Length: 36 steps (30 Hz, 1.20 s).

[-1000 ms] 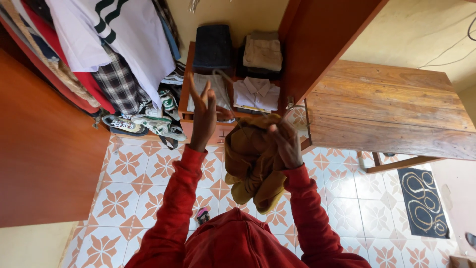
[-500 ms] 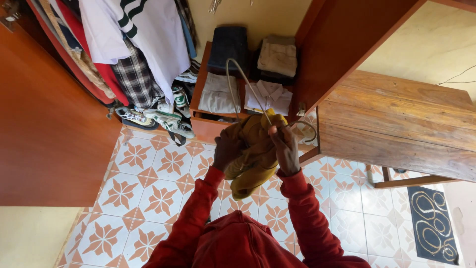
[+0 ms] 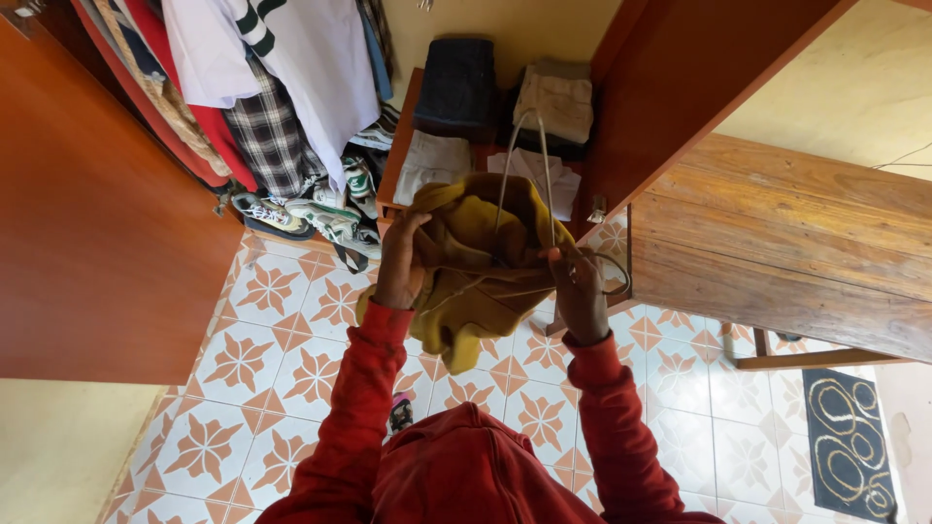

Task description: Fold grey sweatpants and a yellow sports jersey and place them in a wardrobe.

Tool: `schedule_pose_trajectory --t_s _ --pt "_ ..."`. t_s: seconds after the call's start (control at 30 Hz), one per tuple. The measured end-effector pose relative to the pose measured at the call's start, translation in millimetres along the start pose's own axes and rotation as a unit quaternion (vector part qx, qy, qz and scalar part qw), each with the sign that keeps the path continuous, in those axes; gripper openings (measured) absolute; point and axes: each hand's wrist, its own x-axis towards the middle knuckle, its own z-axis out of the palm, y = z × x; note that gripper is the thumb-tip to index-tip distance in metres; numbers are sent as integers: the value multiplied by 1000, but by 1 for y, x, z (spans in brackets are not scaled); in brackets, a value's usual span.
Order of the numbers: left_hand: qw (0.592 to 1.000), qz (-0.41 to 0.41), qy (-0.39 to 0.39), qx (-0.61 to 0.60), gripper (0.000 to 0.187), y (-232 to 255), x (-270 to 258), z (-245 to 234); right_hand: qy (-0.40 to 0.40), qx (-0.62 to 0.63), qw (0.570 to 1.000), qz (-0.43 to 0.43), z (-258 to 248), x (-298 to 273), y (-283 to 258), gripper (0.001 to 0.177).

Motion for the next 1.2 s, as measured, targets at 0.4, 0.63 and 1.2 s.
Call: schedule_pose_trajectory --t_s 0.4,0.63,1.2 --pt "979 159 30 123 17 41 -6 48 31 74 993 -91 35 0 -33 33" --pt "899 318 27 300 14 71 9 39 -90 20 981 -171 37 -11 -82 37" --pt "806 455 29 377 20 87 -3 49 -150 -158 926 -309 53 -23 -38 23"
